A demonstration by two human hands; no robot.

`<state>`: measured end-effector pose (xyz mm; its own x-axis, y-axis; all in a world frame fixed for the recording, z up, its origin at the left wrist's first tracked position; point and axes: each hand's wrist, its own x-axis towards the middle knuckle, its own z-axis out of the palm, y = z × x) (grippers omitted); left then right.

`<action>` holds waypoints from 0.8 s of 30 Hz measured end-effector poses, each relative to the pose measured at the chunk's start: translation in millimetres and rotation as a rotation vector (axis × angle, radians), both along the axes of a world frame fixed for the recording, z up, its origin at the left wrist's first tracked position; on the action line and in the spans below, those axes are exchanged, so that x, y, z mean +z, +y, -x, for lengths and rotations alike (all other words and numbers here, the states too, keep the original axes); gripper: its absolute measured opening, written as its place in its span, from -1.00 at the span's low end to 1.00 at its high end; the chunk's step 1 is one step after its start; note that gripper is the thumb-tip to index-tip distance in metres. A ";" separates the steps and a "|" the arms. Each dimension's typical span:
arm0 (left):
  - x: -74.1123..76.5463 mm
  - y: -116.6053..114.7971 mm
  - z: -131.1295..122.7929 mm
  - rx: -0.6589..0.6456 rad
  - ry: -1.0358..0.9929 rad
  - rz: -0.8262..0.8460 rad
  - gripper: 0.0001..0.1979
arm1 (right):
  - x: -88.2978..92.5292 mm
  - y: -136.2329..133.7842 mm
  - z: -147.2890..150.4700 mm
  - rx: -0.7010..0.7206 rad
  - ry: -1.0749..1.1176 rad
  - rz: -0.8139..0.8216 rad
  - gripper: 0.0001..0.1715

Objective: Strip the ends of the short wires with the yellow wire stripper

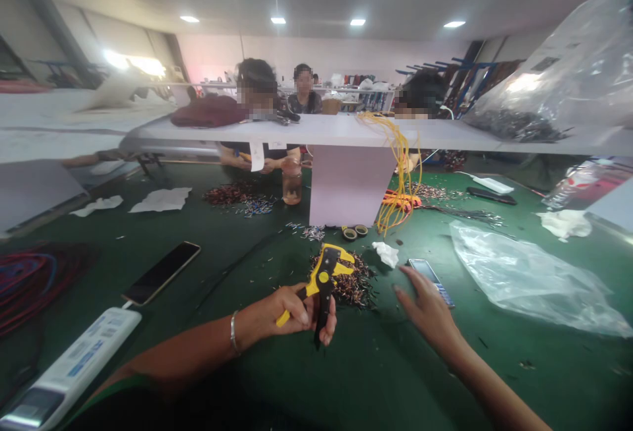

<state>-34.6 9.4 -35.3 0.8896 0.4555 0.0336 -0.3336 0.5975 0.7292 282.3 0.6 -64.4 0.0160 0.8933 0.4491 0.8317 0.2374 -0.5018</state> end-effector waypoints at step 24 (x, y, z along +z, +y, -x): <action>9.6 9.1 4.0 -0.008 -0.030 0.045 -0.42 | 18.2 -30.4 94.1 0.600 0.416 0.432 -0.51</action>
